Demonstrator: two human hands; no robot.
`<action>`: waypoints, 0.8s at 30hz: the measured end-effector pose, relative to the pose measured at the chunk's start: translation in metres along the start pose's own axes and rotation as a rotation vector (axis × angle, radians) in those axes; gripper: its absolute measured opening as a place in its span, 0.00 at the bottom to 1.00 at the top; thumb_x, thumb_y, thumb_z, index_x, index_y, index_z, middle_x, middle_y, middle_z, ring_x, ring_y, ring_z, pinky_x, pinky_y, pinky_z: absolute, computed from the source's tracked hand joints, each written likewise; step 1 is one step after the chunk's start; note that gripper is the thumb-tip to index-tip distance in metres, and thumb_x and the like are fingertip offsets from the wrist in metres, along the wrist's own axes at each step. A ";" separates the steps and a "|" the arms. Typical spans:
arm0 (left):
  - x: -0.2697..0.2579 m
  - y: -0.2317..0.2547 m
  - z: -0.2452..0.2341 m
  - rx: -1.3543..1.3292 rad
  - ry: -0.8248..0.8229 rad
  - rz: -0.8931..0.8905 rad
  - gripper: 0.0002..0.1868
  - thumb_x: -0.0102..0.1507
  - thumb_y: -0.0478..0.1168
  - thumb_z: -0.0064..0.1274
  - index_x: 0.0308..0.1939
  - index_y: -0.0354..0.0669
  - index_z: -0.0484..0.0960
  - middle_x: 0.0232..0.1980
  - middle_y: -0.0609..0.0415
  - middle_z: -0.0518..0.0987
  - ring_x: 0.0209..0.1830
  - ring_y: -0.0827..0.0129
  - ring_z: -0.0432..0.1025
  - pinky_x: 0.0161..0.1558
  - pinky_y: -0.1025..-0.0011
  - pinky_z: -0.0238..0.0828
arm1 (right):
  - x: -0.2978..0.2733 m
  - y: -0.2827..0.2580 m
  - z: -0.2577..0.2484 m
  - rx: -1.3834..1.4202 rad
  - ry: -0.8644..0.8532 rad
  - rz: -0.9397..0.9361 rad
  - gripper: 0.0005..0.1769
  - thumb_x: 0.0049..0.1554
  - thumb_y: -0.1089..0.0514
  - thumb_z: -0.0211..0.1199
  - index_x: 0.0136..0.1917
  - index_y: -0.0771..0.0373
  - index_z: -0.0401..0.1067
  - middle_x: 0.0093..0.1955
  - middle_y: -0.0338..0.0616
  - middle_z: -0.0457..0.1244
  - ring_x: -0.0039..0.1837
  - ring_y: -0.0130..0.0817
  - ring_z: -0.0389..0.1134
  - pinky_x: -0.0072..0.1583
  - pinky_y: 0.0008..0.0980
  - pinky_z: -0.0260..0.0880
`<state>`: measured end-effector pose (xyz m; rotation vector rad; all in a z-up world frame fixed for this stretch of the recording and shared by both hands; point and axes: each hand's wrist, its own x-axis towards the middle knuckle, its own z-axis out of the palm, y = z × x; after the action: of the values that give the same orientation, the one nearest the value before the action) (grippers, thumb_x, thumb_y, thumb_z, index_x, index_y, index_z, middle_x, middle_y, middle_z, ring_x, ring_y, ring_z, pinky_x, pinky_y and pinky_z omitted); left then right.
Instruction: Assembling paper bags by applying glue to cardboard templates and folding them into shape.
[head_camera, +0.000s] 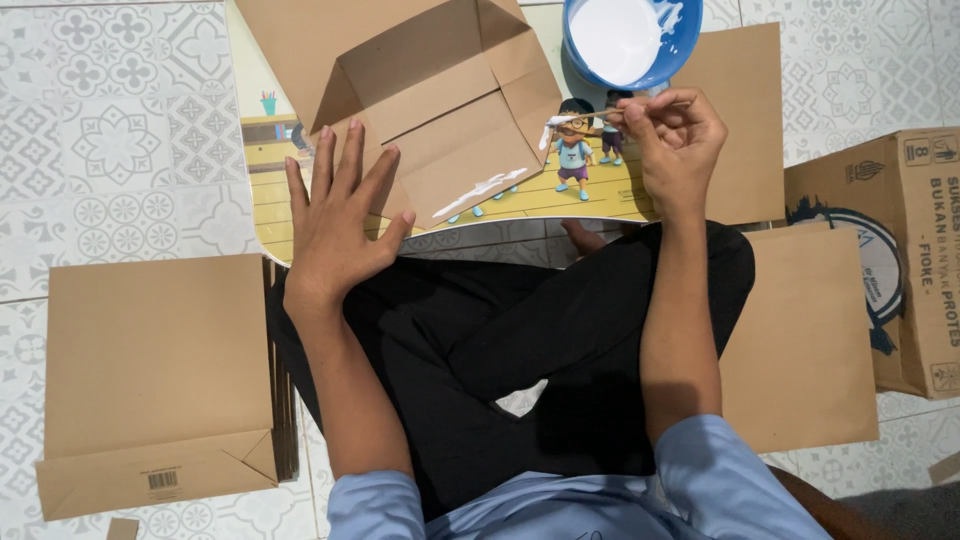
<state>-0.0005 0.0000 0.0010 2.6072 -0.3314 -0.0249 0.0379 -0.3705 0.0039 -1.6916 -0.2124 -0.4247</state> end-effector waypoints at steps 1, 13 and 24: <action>0.000 0.000 0.000 0.000 0.000 0.001 0.41 0.57 0.57 0.51 0.75 0.53 0.70 0.84 0.53 0.50 0.84 0.56 0.34 0.76 0.42 0.19 | 0.000 0.001 0.000 0.000 0.001 0.000 0.10 0.65 0.72 0.64 0.52 0.67 0.63 0.53 0.59 0.69 0.54 0.41 0.75 0.60 0.32 0.81; 0.001 0.000 0.001 0.003 -0.009 -0.002 0.42 0.57 0.57 0.50 0.75 0.52 0.70 0.84 0.53 0.50 0.84 0.56 0.34 0.76 0.42 0.18 | 0.002 0.005 0.002 -0.031 0.012 -0.063 0.11 0.65 0.74 0.63 0.51 0.67 0.62 0.52 0.57 0.68 0.56 0.41 0.74 0.62 0.33 0.79; 0.000 0.000 0.000 -0.001 0.005 0.010 0.41 0.59 0.59 0.49 0.75 0.52 0.70 0.84 0.51 0.50 0.84 0.55 0.35 0.76 0.42 0.19 | 0.010 0.006 -0.019 0.222 0.288 -0.111 0.11 0.64 0.64 0.68 0.51 0.61 0.65 0.51 0.52 0.67 0.54 0.42 0.73 0.63 0.38 0.81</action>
<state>-0.0007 -0.0001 0.0012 2.6037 -0.3430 -0.0144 0.0464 -0.3912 0.0051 -1.3875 -0.1361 -0.6955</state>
